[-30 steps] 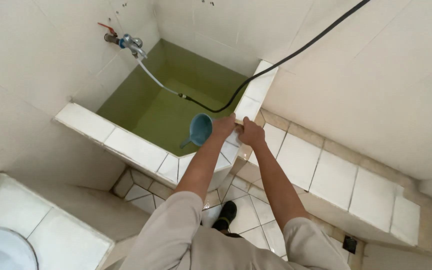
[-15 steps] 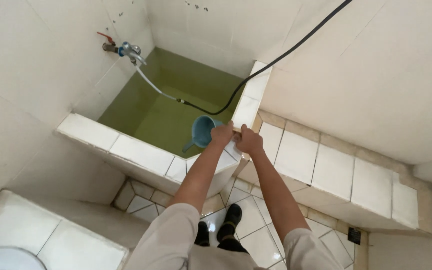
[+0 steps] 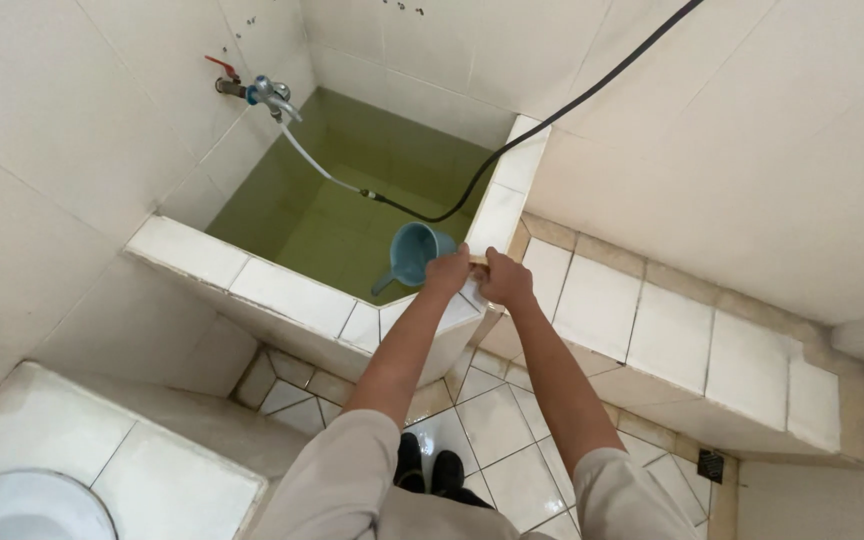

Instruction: Scrubbing the edges of a tiled water basin and a bathroom wall using a cloth and a brush

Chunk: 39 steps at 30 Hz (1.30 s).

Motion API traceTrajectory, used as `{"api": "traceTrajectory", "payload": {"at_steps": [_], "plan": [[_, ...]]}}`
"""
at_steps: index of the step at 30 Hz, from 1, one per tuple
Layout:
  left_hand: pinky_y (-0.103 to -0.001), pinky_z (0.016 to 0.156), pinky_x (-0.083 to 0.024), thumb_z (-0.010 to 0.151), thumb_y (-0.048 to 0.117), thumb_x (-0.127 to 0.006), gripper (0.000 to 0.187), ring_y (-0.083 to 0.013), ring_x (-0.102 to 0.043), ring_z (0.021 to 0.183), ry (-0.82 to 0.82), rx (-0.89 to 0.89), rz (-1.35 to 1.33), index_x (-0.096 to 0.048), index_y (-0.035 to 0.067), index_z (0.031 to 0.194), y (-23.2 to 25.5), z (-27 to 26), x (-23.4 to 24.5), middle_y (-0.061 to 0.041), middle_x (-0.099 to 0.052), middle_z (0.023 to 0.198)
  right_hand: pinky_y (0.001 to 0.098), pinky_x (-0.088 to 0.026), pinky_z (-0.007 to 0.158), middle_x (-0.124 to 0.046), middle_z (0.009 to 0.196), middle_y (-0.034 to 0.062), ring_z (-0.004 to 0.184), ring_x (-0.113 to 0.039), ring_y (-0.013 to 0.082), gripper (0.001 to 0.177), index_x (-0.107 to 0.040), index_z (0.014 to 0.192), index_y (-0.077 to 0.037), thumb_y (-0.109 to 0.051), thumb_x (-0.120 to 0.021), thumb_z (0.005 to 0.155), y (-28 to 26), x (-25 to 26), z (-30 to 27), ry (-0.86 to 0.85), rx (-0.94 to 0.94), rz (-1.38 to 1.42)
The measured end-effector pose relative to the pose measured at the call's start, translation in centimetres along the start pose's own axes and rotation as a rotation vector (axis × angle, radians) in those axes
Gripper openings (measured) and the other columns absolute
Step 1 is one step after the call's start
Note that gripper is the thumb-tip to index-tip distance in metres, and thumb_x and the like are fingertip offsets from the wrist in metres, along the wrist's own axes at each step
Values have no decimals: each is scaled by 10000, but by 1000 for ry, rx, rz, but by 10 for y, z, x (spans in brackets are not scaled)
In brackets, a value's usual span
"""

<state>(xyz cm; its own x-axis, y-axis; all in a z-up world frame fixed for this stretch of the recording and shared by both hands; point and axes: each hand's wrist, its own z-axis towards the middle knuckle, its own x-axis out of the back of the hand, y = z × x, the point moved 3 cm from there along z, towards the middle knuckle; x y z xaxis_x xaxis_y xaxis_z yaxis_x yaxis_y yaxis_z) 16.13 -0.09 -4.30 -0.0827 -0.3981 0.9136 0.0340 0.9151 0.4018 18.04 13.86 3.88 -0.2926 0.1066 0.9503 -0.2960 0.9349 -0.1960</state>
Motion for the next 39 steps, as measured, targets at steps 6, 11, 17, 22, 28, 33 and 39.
{"api": "traceTrajectory", "payload": {"at_steps": [6, 11, 17, 22, 28, 33, 39], "plan": [[-590, 804, -558, 1009, 211, -431, 225, -401, -752, 926, -121, 17, -69, -470, 88, 1193, 13, -46, 3, -193, -750, 958, 582, -547, 905, -657, 1075, 131, 1040, -701, 429, 293, -460, 1132, -189, -418, -424, 953, 4, -20, -38, -1, 51, 33], [-599, 815, -566, 1004, 196, -426, 274, -397, -754, 916, -104, 9, -27, -444, 103, 1262, 5, -48, -10, -174, -750, 954, 563, -546, 913, -643, 1073, 114, 1052, -697, 408, 295, -459, 1142, -185, -419, -468, 964, 1, -9, -45, 25, 119, 20], [-518, 708, -572, 979, 79, -462, 226, -351, -747, 770, 69, 57, 5, -507, 55, 1199, 18, -34, 18, -164, -720, 783, 564, -553, 883, -637, 1048, 101, 1015, -707, 401, 297, -429, 1129, -188, -416, -474, 944, 7, -7, -12, 57, 93, -6], [-607, 834, -541, 1007, 294, -506, 254, -427, -736, 979, -124, 49, 33, -402, 162, 1197, 23, -75, 4, -195, -736, 1012, 620, -535, 907, -630, 1056, 175, 1021, -681, 487, 343, -418, 1112, -152, -474, -412, 997, -1, -3, -72, -15, 139, 81], [-628, 899, -517, 1036, 365, -444, 269, -452, -713, 1055, -153, 139, -8, -393, 179, 1223, 21, -79, 12, -198, -722, 1063, 582, -546, 858, -610, 1022, 137, 994, -696, 447, 412, -409, 1148, -171, -560, -386, 1013, 10, -22, -45, 38, 215, 52], [-618, 936, -518, 1032, 356, -483, 295, -428, -713, 1087, -99, 158, -4, -437, 152, 1240, 18, -65, 27, -195, -736, 1090, 607, -541, 847, -609, 1016, 191, 976, -687, 481, 413, -415, 1132, -123, -518, -402, 1013, 4, -20, -31, 100, 225, 112], [-613, 918, -516, 1039, 389, -458, 336, -449, -714, 1062, -175, 126, -16, -391, 173, 1287, 20, -130, 38, -208, -729, 1081, 594, -551, 838, -611, 991, 199, 946, -688, 496, 434, -416, 1114, -97, -521, -404, 1022, -24, -16, -89, 6, 223, 112]]}}
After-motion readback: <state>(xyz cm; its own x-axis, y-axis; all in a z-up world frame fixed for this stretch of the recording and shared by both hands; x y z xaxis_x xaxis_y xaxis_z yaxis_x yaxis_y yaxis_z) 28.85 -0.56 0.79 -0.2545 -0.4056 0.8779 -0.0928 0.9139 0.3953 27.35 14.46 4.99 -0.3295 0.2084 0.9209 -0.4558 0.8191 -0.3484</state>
